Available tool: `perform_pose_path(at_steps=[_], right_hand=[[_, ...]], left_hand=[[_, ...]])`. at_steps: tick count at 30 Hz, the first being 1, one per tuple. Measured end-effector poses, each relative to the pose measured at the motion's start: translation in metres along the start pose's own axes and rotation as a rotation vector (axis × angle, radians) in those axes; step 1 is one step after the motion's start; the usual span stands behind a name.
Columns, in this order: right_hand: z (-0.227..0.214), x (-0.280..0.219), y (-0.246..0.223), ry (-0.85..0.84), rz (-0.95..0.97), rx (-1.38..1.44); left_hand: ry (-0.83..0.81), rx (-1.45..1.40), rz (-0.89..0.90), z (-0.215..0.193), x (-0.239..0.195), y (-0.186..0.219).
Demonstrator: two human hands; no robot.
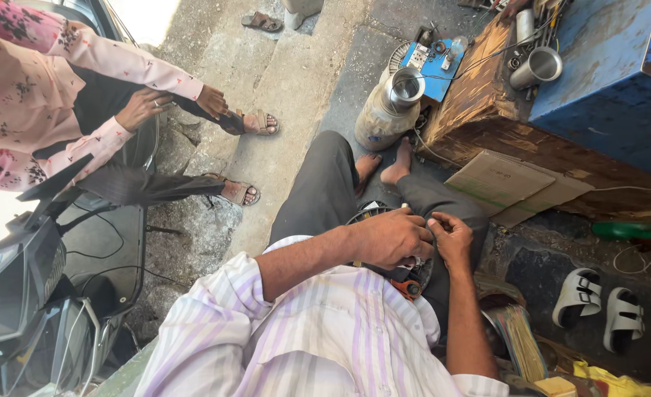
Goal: The person sits on the ground and winds copper wire around the slots of a motor stator. They use their hands to pull the wire from a spool and wrap it tightly around the stator core, occasionally adjusting the wire or the stator to ensure proper placement.
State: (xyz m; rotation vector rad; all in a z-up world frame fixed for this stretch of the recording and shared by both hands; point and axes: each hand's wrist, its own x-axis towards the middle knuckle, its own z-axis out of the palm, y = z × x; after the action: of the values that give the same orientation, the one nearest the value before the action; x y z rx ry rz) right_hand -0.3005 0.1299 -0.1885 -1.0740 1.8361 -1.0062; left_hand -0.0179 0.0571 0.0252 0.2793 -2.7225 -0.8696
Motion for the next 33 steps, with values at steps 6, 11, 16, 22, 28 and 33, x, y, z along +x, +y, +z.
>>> perform_pose_path(at_steps=[6, 11, 16, 22, 28, 33], right_hand=[[0.006, -0.007, -0.011, 0.092, -0.137, -0.145], [0.004, 0.005, -0.017, 0.07, -0.265, -0.269], [-0.003, 0.004, -0.008, 0.04, -0.267, -0.303], [0.003, 0.005, -0.011, 0.033, -0.288, -0.353], [-0.001, 0.003, -0.015, 0.029, -0.289, -0.394], [0.004, 0.008, -0.009, 0.023, -0.259, -0.346]], left_hand=[[0.585, -0.343, 0.08, -0.003, -0.028, 0.0], [0.522, -0.195, -0.031, 0.005, -0.045, -0.009], [0.59, -0.258, -0.027, 0.033, -0.043, -0.005], [0.58, -0.224, -0.04, 0.041, -0.036, -0.009], [0.542, -0.238, -0.064, 0.038, -0.035, -0.007], [0.608, -0.175, -0.016, 0.031, -0.041, -0.005]])
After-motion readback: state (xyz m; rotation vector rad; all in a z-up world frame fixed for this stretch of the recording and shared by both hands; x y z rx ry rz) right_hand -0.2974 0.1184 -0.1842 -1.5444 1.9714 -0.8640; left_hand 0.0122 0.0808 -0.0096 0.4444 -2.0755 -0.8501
